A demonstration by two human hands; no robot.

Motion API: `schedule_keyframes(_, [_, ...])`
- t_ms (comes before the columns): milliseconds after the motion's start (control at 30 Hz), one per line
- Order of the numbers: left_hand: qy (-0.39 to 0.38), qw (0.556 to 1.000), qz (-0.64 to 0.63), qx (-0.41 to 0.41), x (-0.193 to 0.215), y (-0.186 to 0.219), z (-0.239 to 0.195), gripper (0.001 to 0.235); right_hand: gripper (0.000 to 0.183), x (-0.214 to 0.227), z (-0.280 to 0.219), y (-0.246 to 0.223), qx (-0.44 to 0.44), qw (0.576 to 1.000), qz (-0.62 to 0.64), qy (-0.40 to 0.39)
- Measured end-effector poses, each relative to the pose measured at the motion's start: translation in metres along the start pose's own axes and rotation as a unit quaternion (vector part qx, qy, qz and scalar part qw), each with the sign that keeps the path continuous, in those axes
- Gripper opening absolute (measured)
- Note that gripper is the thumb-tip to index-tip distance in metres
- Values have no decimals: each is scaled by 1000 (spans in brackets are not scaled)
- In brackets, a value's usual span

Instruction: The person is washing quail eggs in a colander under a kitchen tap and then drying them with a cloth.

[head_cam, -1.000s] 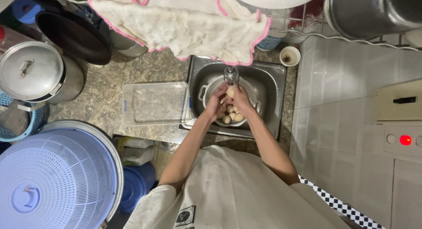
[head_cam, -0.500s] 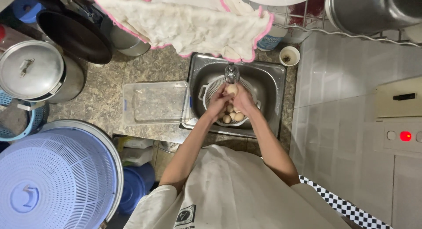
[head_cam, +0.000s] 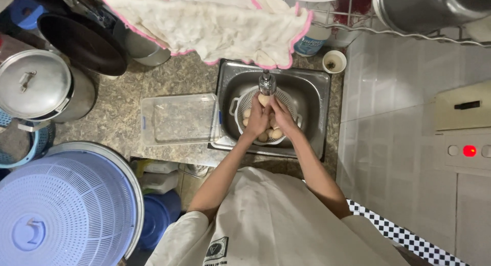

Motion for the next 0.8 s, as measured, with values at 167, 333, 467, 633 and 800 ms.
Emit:
schedule_keyframes(167, [16, 982, -181, 61, -8, -13, 14, 46, 55, 30, 0, -10, 81, 984, -131, 92])
schedule_keyframes(333, [-21, 936, -321, 143, -9, -12, 22, 28, 52, 52, -15, -17, 66, 986, -43, 149])
schedule_keyframes(467, [-18, 862, -420, 283, -7, 3, 18, 19, 54, 58, -21, 0, 50, 986, -59, 151])
schedule_keyframes(633, [-136, 810, -497, 278, -38, -47, 32, 42, 51, 50, -21, 9, 44, 989, -66, 128])
schedule_keyframes(800, [-97, 820, -448, 343, -26, -11, 28, 31, 48, 42, -18, 3, 55, 993, 11, 99])
Point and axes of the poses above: each hand's wrist, its own z-axis towards the middle knuckle, its own x-axis out of the back of the hand, y = z × x, the point moved 5 cm from there along z, towards the middle knuckle, and after that the axes turned 3 degrees about z, right-handed, at the moved point
